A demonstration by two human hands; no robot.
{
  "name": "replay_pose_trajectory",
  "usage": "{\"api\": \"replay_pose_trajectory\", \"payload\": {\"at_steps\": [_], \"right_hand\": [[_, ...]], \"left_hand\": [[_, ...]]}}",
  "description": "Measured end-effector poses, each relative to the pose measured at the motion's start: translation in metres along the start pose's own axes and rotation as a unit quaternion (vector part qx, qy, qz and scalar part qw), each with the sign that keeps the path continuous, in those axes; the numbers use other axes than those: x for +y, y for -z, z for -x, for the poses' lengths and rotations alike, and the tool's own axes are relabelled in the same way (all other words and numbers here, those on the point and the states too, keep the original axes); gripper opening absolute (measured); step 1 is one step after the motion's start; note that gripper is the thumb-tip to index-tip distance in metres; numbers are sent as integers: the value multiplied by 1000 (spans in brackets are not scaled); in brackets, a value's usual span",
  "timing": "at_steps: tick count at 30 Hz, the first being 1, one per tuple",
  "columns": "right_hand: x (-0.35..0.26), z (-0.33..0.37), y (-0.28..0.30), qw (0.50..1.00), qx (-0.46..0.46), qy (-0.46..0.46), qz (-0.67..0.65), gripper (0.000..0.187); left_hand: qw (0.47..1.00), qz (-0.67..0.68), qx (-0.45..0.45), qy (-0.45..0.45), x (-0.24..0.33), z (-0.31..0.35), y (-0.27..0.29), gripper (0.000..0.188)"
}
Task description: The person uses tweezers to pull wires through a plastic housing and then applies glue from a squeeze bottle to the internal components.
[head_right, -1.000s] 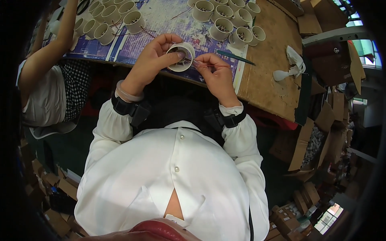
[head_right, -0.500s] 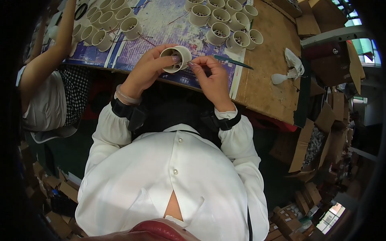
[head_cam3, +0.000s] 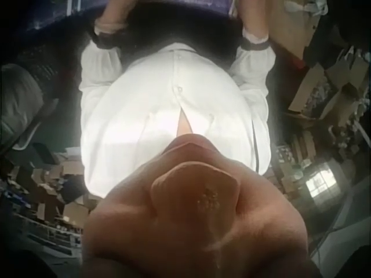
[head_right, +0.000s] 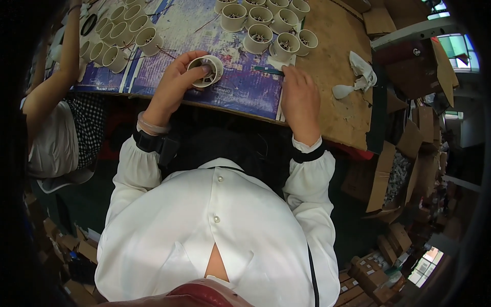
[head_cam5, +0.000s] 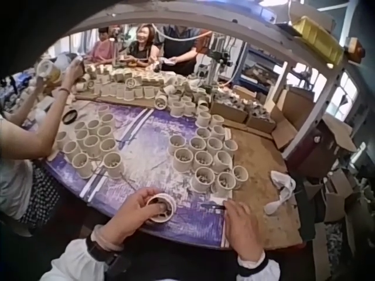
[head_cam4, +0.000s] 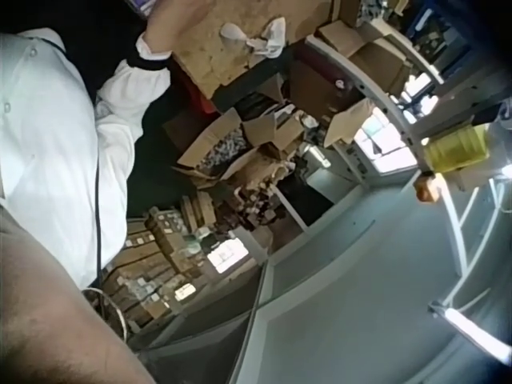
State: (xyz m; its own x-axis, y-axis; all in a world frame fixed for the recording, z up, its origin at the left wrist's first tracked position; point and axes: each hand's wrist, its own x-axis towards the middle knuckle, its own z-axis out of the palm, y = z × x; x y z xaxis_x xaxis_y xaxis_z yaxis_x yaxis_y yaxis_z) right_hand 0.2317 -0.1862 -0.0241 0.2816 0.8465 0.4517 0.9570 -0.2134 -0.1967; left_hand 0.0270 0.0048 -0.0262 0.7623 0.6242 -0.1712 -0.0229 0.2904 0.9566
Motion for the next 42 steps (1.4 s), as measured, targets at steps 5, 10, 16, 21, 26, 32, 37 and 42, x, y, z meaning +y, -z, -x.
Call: {"api": "replay_pose_trajectory", "payload": {"at_steps": [5,10,16,21,26,32,37,42], "right_hand": [[-9,0,7,996,-50,-21,69,28],[-5,2,4,993,-64,5,96,27],[3,4,9,991,-83,-20,100,24],[2,1,24,993,14,-112,20,14],[-23,6,20,916,161,-193,-312,10],[-26,12,7,905,19,-171,-390,13],[-55,-24,29,843,86,-152,-508,17],[-68,-54,19,859,52,-45,-507,14]], "left_hand": [[1000,-11,8,3,-2,-4,-3,49],[999,-32,9,-24,-10,-8,-2,51],[999,-36,10,-35,-11,-8,-2,55],[1000,-16,4,-8,-4,-8,-1,53],[1000,15,6,27,-2,-9,4,52],[996,51,-21,65,8,-11,6,53],[998,37,-29,43,6,-8,6,52],[999,17,-15,39,-1,-11,5,53]]}}
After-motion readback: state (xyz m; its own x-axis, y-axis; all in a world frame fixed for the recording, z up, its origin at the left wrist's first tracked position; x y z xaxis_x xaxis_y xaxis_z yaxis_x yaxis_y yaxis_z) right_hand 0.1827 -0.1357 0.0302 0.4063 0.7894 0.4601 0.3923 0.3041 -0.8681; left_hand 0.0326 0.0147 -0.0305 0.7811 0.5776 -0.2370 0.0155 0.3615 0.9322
